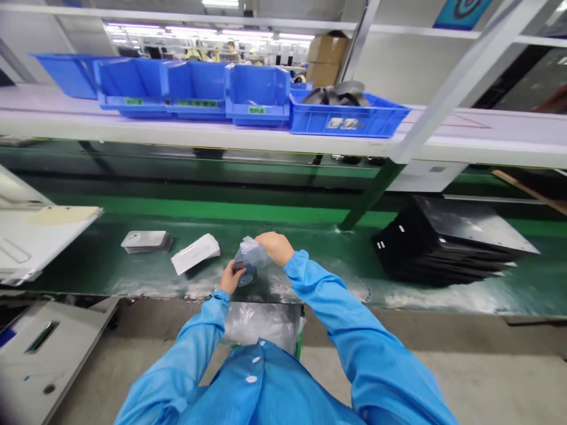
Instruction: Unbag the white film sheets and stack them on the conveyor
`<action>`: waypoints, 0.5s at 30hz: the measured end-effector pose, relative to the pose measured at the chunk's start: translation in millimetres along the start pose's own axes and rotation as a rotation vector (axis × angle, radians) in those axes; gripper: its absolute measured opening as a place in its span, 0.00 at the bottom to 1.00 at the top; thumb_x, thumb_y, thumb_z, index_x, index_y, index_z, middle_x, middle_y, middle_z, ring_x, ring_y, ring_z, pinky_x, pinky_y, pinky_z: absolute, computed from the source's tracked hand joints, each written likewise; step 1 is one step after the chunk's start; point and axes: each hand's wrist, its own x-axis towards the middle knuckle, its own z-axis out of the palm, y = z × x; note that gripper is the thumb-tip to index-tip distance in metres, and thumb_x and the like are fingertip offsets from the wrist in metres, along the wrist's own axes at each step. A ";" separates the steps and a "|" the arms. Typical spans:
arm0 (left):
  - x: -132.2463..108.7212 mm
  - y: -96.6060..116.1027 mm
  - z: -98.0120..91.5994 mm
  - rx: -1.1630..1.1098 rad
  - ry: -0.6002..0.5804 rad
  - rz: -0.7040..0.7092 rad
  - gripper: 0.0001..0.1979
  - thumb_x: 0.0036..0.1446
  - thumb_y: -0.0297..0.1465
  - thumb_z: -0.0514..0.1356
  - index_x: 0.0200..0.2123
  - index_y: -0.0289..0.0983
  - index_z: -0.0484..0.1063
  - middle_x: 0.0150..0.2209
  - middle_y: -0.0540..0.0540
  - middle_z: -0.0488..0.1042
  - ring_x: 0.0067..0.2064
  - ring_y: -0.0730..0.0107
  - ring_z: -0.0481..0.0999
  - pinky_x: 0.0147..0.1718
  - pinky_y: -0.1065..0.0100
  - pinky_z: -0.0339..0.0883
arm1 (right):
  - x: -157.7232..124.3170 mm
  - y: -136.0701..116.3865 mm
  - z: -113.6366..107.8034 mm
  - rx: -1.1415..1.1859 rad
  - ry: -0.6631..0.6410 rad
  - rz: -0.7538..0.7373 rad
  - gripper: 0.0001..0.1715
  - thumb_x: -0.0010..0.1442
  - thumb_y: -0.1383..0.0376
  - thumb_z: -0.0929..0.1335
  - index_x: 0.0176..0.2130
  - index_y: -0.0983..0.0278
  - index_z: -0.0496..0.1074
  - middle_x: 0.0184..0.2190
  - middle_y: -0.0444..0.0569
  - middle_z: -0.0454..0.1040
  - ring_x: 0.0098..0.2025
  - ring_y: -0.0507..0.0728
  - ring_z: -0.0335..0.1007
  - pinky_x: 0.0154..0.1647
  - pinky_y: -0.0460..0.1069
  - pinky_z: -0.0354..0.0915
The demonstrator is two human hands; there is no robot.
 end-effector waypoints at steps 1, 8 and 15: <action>-0.8 -0.5 -1.2 0.013 -0.002 0.005 0.19 0.46 0.28 0.62 0.44 0.34 0.67 0.36 0.46 0.74 0.39 0.66 0.74 0.43 0.66 0.66 | 1.2 -1.4 -2.9 -0.015 -0.029 -0.007 0.11 0.58 0.71 0.64 0.40 0.66 0.74 0.37 0.48 0.76 0.40 0.55 0.71 0.40 0.47 0.66; -3.2 -2.4 -4.3 0.096 -0.039 0.036 0.25 0.44 0.38 0.61 0.46 0.35 0.64 0.40 0.42 0.73 0.40 0.62 0.74 0.43 0.62 0.67 | 8.4 -10.7 -21.3 -0.154 -0.204 -0.019 0.10 0.59 0.71 0.64 0.41 0.68 0.72 0.39 0.49 0.74 0.39 0.56 0.68 0.34 0.48 0.64; -1.2 -4.4 -5.6 0.156 -0.053 0.091 0.27 0.43 0.44 0.60 0.45 0.35 0.65 0.41 0.40 0.73 0.42 0.59 0.74 0.45 0.59 0.66 | 11.7 -19.5 -34.2 -0.201 -0.271 -0.028 0.12 0.61 0.71 0.61 0.43 0.70 0.69 0.38 0.51 0.73 0.38 0.57 0.66 0.35 0.49 0.62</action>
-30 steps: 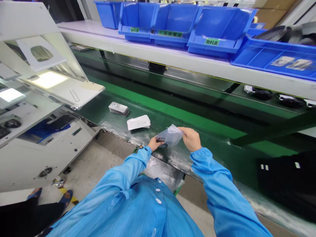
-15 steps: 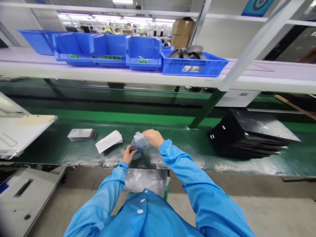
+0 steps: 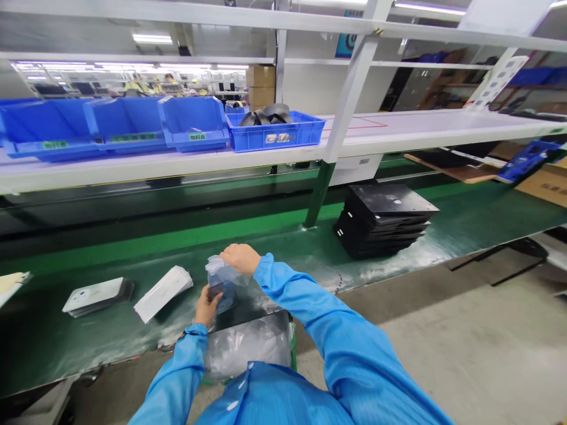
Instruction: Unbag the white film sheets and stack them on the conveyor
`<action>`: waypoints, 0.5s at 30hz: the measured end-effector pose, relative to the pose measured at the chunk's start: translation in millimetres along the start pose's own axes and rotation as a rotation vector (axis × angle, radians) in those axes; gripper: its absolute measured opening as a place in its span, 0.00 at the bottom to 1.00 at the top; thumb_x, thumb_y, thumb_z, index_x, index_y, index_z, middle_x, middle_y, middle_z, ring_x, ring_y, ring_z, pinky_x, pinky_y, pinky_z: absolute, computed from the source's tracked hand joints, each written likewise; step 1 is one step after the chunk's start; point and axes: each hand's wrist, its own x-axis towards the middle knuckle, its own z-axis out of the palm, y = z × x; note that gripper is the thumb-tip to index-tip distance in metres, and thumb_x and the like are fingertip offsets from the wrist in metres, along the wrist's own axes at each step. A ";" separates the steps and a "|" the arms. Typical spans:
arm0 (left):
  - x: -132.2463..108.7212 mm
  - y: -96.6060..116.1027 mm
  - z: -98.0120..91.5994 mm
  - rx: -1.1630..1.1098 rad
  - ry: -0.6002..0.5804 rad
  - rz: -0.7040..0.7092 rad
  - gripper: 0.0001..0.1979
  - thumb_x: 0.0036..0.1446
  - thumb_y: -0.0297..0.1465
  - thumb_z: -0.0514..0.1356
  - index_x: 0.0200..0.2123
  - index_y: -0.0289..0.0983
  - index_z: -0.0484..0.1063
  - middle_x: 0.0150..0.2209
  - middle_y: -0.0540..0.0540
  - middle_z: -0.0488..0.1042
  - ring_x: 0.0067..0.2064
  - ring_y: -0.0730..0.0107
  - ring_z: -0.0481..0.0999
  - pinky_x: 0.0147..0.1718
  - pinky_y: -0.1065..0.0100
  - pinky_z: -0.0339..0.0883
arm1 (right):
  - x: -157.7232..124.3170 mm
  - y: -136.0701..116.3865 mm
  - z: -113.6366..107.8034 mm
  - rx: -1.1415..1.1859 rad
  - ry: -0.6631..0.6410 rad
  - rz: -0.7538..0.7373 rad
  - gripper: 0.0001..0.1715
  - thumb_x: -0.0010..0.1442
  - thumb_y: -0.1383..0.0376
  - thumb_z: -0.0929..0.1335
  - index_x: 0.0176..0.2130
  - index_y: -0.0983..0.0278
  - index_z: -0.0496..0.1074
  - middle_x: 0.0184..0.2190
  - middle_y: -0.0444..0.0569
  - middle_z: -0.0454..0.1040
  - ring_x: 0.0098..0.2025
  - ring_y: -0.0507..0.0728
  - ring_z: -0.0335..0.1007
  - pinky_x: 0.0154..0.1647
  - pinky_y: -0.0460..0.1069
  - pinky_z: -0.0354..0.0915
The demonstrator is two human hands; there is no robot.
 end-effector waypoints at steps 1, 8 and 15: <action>0.4 -0.6 0.1 0.001 0.004 0.007 0.27 0.43 0.44 0.60 0.45 0.35 0.65 0.41 0.40 0.73 0.42 0.59 0.74 0.45 0.59 0.66 | 0.3 -1.4 -1.0 -0.003 -0.011 0.001 0.12 0.61 0.71 0.61 0.43 0.70 0.69 0.38 0.51 0.72 0.38 0.57 0.66 0.35 0.49 0.61; 4.2 -8.8 -4.1 -0.020 0.050 -0.022 0.30 0.41 0.46 0.61 0.45 0.35 0.65 0.41 0.40 0.73 0.41 0.59 0.74 0.44 0.59 0.68 | 6.9 -16.5 9.3 0.051 -0.128 0.042 0.09 0.61 0.71 0.61 0.39 0.70 0.70 0.36 0.52 0.72 0.39 0.57 0.66 0.33 0.49 0.60; 1.4 6.9 -7.4 -0.063 0.012 -0.093 0.31 0.36 0.47 0.61 0.42 0.33 0.66 0.36 0.40 0.74 0.38 0.58 0.74 0.43 0.56 0.68 | 6.3 -10.5 17.0 0.143 -0.075 0.139 0.09 0.60 0.70 0.63 0.40 0.68 0.70 0.37 0.52 0.72 0.40 0.56 0.66 0.35 0.48 0.60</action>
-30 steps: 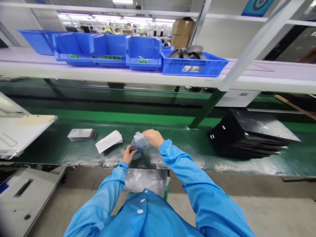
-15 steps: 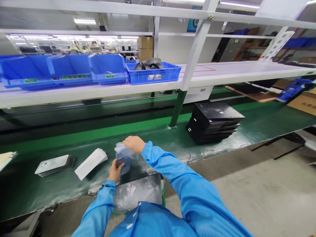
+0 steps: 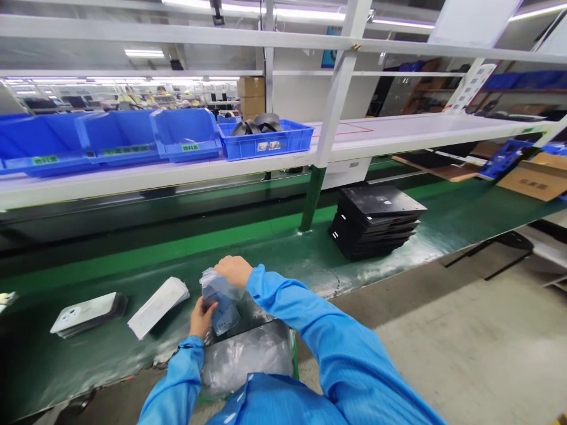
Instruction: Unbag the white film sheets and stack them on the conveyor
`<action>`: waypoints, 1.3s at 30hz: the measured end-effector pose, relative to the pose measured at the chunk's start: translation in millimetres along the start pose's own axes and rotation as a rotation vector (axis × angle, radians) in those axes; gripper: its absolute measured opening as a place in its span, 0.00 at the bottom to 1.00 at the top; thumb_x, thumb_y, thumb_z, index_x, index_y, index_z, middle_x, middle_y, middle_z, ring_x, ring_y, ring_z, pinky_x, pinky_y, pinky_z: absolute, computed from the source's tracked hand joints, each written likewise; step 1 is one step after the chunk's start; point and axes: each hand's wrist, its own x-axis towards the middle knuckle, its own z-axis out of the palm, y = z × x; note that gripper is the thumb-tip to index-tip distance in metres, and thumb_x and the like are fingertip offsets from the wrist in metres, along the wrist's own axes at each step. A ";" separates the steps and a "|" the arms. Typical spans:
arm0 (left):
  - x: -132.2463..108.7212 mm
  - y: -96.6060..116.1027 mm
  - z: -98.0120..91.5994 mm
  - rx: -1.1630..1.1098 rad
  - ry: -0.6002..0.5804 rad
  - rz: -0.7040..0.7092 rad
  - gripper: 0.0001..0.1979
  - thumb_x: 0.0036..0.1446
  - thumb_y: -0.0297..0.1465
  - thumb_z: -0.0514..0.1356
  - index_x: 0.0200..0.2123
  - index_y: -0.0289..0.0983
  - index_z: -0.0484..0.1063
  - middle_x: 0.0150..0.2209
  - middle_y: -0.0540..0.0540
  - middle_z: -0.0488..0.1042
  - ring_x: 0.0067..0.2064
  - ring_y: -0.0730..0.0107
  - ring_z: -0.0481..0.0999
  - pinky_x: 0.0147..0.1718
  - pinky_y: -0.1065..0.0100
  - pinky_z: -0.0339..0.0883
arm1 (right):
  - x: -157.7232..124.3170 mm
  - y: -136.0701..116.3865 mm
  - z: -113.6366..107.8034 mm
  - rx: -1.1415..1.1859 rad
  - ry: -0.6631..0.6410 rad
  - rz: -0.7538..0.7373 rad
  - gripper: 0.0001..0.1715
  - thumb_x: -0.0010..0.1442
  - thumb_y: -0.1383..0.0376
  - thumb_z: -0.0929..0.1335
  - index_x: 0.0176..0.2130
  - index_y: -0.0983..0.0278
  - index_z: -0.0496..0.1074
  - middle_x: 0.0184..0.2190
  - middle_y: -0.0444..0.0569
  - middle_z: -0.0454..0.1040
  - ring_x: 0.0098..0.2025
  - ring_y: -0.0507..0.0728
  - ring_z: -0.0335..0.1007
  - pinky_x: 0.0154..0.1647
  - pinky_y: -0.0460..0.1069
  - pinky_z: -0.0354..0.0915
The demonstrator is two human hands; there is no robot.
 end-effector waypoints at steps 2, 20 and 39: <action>-2.4 17.4 0.6 -0.048 -0.046 -0.007 0.32 0.35 0.45 0.63 0.43 0.34 0.64 0.36 0.42 0.73 0.37 0.61 0.74 0.41 0.60 0.68 | 0.9 5.2 -3.0 0.054 0.038 0.076 0.09 0.61 0.68 0.63 0.40 0.67 0.71 0.37 0.51 0.72 0.41 0.56 0.66 0.36 0.48 0.61; -102.2 104.2 9.1 -0.752 -0.724 -0.606 0.25 0.40 0.40 0.59 0.40 0.30 0.74 0.30 0.39 0.72 0.29 0.63 0.72 0.27 0.67 0.66 | -42.1 35.8 -2.1 0.505 0.350 0.541 0.09 0.56 0.73 0.65 0.34 0.68 0.75 0.33 0.47 0.76 0.36 0.53 0.71 0.38 0.45 0.65; -97.8 105.3 20.1 -0.939 -0.664 -0.718 0.35 0.35 0.52 0.67 0.39 0.28 0.71 0.36 0.37 0.75 0.46 0.49 0.72 0.48 0.54 0.63 | -94.8 35.3 19.1 0.595 0.518 0.528 0.21 0.52 0.55 0.61 0.33 0.66 0.75 0.31 0.53 0.76 0.33 0.58 0.71 0.35 0.51 0.67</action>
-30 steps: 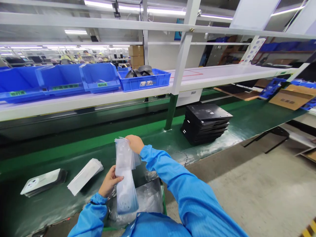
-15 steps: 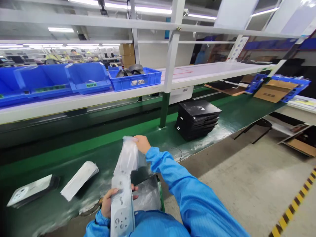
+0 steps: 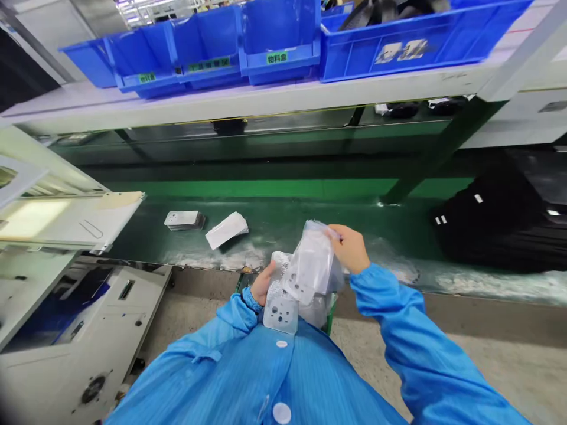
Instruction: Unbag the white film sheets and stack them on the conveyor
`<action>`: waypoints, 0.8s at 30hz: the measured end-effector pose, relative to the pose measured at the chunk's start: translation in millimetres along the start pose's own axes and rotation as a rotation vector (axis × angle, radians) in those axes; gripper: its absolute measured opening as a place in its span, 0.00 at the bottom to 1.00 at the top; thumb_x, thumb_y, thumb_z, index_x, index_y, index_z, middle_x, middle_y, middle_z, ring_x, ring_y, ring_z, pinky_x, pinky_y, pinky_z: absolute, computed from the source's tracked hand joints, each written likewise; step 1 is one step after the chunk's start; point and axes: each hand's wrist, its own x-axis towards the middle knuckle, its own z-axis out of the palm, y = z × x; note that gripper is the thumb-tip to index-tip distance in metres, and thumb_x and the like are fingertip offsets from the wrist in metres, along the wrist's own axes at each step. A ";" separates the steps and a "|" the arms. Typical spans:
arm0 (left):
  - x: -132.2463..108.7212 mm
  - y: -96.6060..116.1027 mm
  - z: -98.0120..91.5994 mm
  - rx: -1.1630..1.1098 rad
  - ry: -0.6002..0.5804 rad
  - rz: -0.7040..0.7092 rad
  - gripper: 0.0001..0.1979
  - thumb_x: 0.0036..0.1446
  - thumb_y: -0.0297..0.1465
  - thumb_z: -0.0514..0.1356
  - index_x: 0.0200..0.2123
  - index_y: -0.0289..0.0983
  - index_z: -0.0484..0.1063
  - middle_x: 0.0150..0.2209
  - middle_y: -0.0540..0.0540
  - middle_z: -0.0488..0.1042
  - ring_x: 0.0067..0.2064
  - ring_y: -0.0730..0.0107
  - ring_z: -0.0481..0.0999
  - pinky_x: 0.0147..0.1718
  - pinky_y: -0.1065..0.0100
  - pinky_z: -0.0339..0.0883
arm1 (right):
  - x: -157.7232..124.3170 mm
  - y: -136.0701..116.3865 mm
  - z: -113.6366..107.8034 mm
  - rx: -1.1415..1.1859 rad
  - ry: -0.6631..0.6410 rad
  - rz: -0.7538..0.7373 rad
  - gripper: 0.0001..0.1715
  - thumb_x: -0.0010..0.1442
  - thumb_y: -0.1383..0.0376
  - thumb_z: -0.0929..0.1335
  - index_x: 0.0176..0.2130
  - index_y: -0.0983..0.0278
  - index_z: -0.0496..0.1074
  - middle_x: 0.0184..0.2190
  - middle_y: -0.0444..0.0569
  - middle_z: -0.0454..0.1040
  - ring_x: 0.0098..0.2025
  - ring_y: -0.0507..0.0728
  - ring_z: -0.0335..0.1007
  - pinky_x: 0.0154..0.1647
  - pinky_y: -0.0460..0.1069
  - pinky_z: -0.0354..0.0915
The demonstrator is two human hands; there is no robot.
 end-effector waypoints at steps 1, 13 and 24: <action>-0.7 -0.7 -0.5 0.029 0.069 0.010 0.32 0.32 0.46 0.70 0.38 0.28 0.71 0.34 0.38 0.75 0.43 0.50 0.73 0.48 0.54 0.64 | -8.0 -3.6 6.1 -0.014 -0.017 -0.057 0.21 0.52 0.56 0.60 0.33 0.66 0.75 0.32 0.53 0.76 0.34 0.58 0.71 0.37 0.51 0.67; -17.0 4.0 25.1 0.124 0.178 0.076 0.31 0.20 0.28 0.75 0.34 0.28 0.72 0.32 0.41 0.75 0.31 0.65 0.74 0.34 0.66 0.68 | -9.3 -12.6 8.5 -0.002 0.128 0.193 0.26 0.53 0.48 0.59 0.32 0.66 0.71 0.24 0.49 0.71 0.26 0.55 0.64 0.28 0.49 0.61; -14.1 -5.3 4.2 0.484 0.296 -0.106 0.32 0.26 0.39 0.73 0.40 0.37 0.73 0.37 0.42 0.76 0.41 0.48 0.75 0.43 0.52 0.70 | -25.8 -10.1 -50.8 0.346 0.027 0.611 0.11 0.54 0.65 0.61 0.29 0.68 0.70 0.25 0.46 0.72 0.28 0.53 0.66 0.28 0.46 0.63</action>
